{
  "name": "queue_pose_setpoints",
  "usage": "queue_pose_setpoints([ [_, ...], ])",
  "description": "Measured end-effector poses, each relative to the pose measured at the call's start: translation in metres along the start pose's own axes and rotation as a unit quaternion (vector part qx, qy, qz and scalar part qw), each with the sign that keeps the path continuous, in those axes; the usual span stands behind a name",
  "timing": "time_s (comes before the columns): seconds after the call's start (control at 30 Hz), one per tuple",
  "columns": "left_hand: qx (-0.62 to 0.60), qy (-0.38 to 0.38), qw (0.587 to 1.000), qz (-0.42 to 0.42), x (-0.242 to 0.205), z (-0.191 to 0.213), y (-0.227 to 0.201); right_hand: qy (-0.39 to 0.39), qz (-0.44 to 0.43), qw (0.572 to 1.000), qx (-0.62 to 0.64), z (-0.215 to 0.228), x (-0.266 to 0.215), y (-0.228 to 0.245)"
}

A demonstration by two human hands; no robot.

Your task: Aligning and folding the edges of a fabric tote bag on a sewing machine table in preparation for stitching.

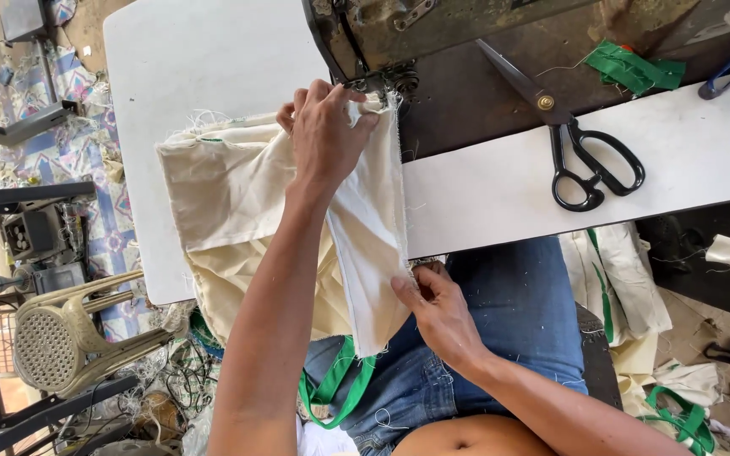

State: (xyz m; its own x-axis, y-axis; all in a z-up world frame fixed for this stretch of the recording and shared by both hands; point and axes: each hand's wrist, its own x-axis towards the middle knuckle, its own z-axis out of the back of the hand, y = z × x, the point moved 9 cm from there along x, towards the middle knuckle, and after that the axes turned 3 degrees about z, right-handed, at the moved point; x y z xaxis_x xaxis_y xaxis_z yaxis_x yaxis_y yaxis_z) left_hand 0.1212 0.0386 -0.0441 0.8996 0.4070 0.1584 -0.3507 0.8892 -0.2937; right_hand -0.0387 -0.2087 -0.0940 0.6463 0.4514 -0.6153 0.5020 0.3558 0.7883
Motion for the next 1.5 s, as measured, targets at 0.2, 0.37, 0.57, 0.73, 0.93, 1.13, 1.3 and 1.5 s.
queue_pose_setpoints([
  [0.2,-0.056,-0.067,0.995,-0.046,-0.005,0.007,-0.003,-0.021,0.010,0.999,0.043,-0.001,0.008,0.013],
  [0.37,-0.048,-0.071,0.991,-0.106,-0.012,0.016,-0.013,0.026,0.029,0.998,0.052,-0.003,0.007,0.000],
  [0.57,-0.073,-0.087,0.986,-0.123,-0.020,0.022,-0.022,-0.043,0.108,0.987,0.115,0.031,-0.008,-0.004],
  [0.73,-0.084,-0.127,0.982,-0.115,-0.021,0.019,-0.019,-0.031,0.069,0.989,0.123,0.027,-0.007,-0.012],
  [0.93,-0.080,-0.137,0.983,-0.094,-0.020,0.020,-0.020,-0.022,0.052,0.996,0.076,0.025,-0.007,-0.021],
  [1.13,-0.084,-0.134,0.981,-0.116,-0.023,0.024,-0.024,-0.017,0.013,0.997,0.075,0.028,-0.006,-0.027],
  [1.3,-0.058,-0.162,0.977,-0.128,-0.023,0.025,-0.025,-0.023,0.032,0.993,0.115,0.032,-0.009,-0.022],
  [1.5,-0.053,-0.131,0.977,-0.160,-0.036,0.035,-0.032,-0.003,0.013,0.998,0.069,0.029,-0.007,-0.027],
])
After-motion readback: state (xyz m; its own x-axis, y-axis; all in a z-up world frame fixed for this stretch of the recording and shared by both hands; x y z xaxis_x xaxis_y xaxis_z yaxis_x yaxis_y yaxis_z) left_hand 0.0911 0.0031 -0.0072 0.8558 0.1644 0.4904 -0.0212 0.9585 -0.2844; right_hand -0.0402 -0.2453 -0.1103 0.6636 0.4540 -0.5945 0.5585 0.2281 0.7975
